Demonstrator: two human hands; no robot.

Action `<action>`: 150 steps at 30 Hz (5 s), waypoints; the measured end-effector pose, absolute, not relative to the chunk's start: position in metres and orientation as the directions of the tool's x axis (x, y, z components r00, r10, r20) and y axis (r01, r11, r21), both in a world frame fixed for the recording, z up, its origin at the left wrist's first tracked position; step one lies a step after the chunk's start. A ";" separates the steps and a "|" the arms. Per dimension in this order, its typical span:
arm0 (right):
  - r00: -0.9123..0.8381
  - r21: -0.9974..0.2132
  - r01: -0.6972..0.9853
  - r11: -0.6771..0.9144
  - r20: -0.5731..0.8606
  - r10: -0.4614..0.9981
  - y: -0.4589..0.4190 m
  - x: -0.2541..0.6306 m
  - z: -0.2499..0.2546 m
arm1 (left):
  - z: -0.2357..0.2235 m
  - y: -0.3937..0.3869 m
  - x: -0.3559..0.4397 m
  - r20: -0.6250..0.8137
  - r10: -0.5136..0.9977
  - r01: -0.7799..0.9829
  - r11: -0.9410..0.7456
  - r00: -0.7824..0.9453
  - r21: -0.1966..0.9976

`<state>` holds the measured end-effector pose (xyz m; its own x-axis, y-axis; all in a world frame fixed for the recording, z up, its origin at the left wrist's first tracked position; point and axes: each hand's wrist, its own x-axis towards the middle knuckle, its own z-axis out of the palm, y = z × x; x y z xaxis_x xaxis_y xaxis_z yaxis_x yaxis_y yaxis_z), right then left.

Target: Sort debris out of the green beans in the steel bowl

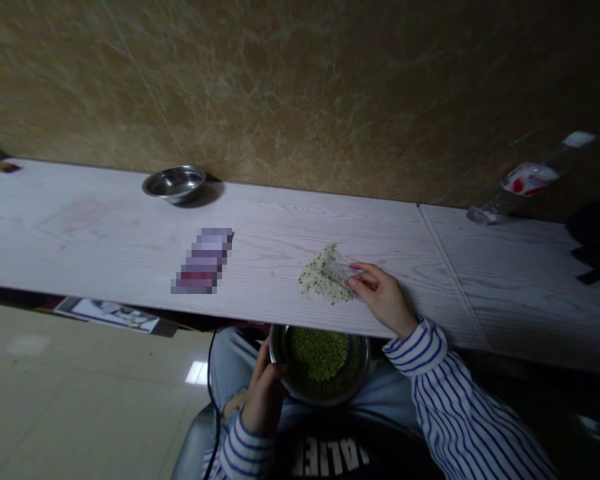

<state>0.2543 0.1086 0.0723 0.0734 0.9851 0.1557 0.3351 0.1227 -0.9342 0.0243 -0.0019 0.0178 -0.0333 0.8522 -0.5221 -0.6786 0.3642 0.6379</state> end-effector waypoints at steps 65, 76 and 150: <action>0.036 -0.783 0.601 0.163 0.230 0.973 0.049 0.274 0.084 | 0.016 -0.002 0.026 -0.525 0.851 -0.641 0.388 -0.027 0.662; 0.010 -0.765 0.621 0.170 0.225 0.974 0.045 0.274 0.083 | 0.010 -0.003 0.024 -0.501 0.865 -0.647 0.370 -0.021 0.666; 0.034 -0.794 0.571 0.208 0.277 0.960 0.061 0.252 0.072 | 0.016 -0.003 0.017 -0.491 0.870 -0.667 0.340 -0.044 0.663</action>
<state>0.2523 0.0613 0.0717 0.0344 0.9603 0.2767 0.5706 0.2084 -0.7943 0.0167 -0.0026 0.0157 -0.0437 0.8703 -0.4906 -0.6666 0.3404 0.6632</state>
